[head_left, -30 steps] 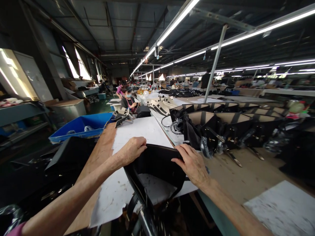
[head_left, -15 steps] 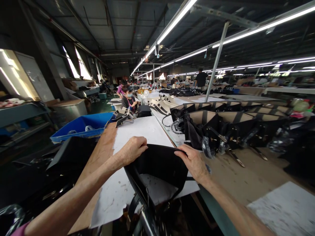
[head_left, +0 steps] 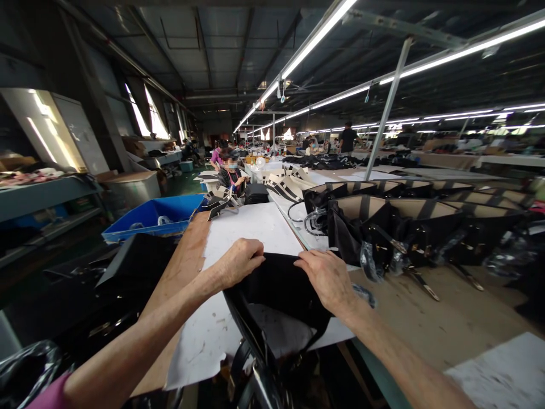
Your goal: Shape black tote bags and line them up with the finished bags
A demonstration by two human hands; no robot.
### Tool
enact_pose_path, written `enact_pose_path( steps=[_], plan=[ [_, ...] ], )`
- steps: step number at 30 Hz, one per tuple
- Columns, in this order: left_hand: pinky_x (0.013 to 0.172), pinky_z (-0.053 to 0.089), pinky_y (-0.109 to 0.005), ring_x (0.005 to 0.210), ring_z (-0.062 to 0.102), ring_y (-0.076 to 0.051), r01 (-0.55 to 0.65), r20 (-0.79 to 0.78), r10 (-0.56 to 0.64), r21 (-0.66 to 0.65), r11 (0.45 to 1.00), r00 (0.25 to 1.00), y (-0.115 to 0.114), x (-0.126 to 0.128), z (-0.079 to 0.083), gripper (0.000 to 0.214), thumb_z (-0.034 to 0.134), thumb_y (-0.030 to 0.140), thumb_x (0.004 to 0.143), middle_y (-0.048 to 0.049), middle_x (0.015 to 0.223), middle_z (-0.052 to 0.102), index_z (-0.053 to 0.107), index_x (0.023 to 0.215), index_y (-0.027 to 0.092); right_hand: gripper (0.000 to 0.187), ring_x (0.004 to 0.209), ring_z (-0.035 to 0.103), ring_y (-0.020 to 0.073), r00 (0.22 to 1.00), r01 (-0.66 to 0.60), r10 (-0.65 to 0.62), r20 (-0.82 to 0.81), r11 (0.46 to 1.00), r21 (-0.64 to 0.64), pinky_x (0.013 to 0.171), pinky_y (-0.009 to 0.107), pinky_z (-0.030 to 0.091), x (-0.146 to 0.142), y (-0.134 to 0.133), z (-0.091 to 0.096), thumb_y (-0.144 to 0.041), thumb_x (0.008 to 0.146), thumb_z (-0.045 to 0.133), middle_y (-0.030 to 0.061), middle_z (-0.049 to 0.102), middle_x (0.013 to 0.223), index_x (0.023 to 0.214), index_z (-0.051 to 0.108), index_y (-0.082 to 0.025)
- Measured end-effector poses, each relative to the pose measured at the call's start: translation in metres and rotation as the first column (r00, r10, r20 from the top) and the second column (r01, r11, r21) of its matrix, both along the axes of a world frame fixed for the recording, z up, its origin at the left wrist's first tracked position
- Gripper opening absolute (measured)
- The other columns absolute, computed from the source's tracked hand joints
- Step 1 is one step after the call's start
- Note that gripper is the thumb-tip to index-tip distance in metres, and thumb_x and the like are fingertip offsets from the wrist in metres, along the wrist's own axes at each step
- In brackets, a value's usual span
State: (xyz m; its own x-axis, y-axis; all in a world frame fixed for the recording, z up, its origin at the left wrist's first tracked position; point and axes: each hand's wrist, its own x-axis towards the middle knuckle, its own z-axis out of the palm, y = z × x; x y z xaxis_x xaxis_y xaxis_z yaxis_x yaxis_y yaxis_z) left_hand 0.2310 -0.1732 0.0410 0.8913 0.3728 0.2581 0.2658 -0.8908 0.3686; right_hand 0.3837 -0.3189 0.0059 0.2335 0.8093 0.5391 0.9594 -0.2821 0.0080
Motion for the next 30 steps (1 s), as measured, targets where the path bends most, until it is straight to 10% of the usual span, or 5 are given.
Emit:
enact_pose_path(
  steps=[9, 15, 30],
  plan=[
    [0.058, 0.035, -0.021, 0.063, 0.048, -0.011, 0.021, 0.012, -0.022, 0.028, 0.999, 1.000, 0.005, -0.007, -0.005, 0.004, 0.047, 0.020, 0.072, 0.0021, 0.067, 0.055, 0.050, 0.071, 0.017, 0.020, 0.074, 0.059, 0.0161, 0.991, -0.045, 0.017, -0.135, 0.977, -0.207, 0.057, 0.025, 0.029, -0.029, 0.044, 0.015, -0.035, 0.083, 0.043, 0.0003, 0.067, 0.077, 0.085, 0.062, -0.028],
    [0.070, 0.041, -0.028, 0.087, 0.055, -0.021, -0.155, -0.108, 0.162, 0.073, 0.985, 0.981, 0.002, -0.037, 0.002, 0.056, 0.063, 0.032, 0.061, -0.0073, 0.102, 0.055, 0.036, 0.108, 0.019, 0.026, 0.071, 0.058, 0.0147, 0.987, -0.122, 0.096, -0.132, 0.970, -0.209, 0.058, 0.024, 0.029, -0.022, 0.049, 0.015, -0.038, 0.084, 0.040, -0.0003, 0.065, 0.069, 0.077, 0.062, -0.026],
    [0.054, 0.033, -0.021, 0.058, 0.049, -0.013, -0.143, -0.116, 0.138, -0.036, 0.989, 0.984, 0.019, -0.040, -0.007, 0.013, 0.049, 0.019, 0.070, 0.0010, 0.057, 0.055, 0.061, 0.075, 0.018, 0.028, 0.059, 0.054, 0.0127, 0.979, -0.186, 0.169, -0.114, 0.969, -0.164, 0.055, 0.023, 0.027, -0.012, 0.056, 0.009, -0.041, 0.084, 0.040, -0.0022, 0.061, 0.059, 0.074, 0.061, -0.026]
  ],
)
